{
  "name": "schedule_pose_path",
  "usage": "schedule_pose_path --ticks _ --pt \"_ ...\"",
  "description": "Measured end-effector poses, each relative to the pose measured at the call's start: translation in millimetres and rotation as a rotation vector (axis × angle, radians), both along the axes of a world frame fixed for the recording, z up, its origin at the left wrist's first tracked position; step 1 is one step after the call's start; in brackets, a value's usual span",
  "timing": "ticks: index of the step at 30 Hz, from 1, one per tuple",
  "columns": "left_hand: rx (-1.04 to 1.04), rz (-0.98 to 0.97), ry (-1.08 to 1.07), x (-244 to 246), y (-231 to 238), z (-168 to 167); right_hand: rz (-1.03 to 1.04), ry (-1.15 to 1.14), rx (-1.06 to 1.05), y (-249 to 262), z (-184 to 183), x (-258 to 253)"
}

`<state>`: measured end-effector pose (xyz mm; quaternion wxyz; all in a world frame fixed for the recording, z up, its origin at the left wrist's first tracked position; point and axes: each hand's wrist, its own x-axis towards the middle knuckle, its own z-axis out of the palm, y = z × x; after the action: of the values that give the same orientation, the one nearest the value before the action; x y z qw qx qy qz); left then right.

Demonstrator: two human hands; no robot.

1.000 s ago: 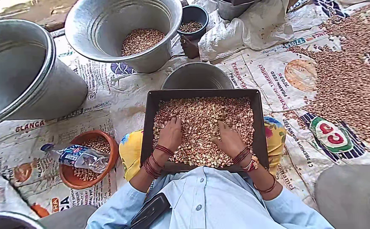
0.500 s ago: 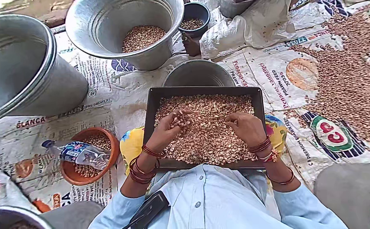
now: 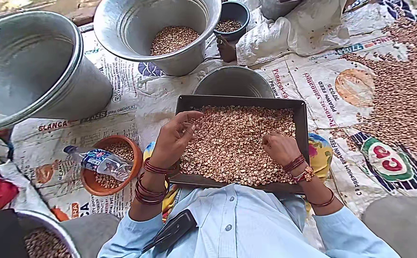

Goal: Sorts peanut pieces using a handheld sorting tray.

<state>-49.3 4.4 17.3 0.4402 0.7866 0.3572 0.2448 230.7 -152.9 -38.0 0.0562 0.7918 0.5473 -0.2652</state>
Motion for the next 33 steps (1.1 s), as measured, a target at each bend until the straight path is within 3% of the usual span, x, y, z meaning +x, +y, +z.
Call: schedule_pose_path --ticks 2,5,7,9,13,15,19,23,26,29,33 --pt "0.038 -0.003 0.06 -3 1 -9 0.025 0.049 0.062 5 11 3" --pt "0.053 -0.043 0.19 -6 2 -20 -0.041 0.078 0.815 9 12 5" --pt "0.026 -0.097 0.355 -9 1 -19 -0.066 0.05 0.966 13 25 9" --pt "-0.024 -0.141 0.593 -12 2 -13 -0.112 0.026 0.773 5 34 14" --pt "-0.212 -0.158 1.124 -10 1 -17 -0.297 0.013 -0.062 -13 45 16" --pt "-0.231 -0.273 1.221 -7 -9 -31 -0.299 0.046 -0.217 -28 31 15" --pt "-0.236 -0.515 1.122 21 -43 -50 -0.16 0.162 -0.427 -43 11 -5" --pt "-0.272 -0.573 0.936 52 -58 -62 -0.066 0.265 -0.354 -41 -4 -28" --pt "-0.402 -0.551 0.706 70 -62 -69 -0.18 0.44 -0.144 -35 -14 -34" --pt "-0.539 -0.432 0.365 78 -61 -63 -0.31 0.704 0.241 -34 -23 -36" --pt "-0.384 -0.453 0.075 72 -51 -21 -0.308 0.895 0.614 -23 0 -35"
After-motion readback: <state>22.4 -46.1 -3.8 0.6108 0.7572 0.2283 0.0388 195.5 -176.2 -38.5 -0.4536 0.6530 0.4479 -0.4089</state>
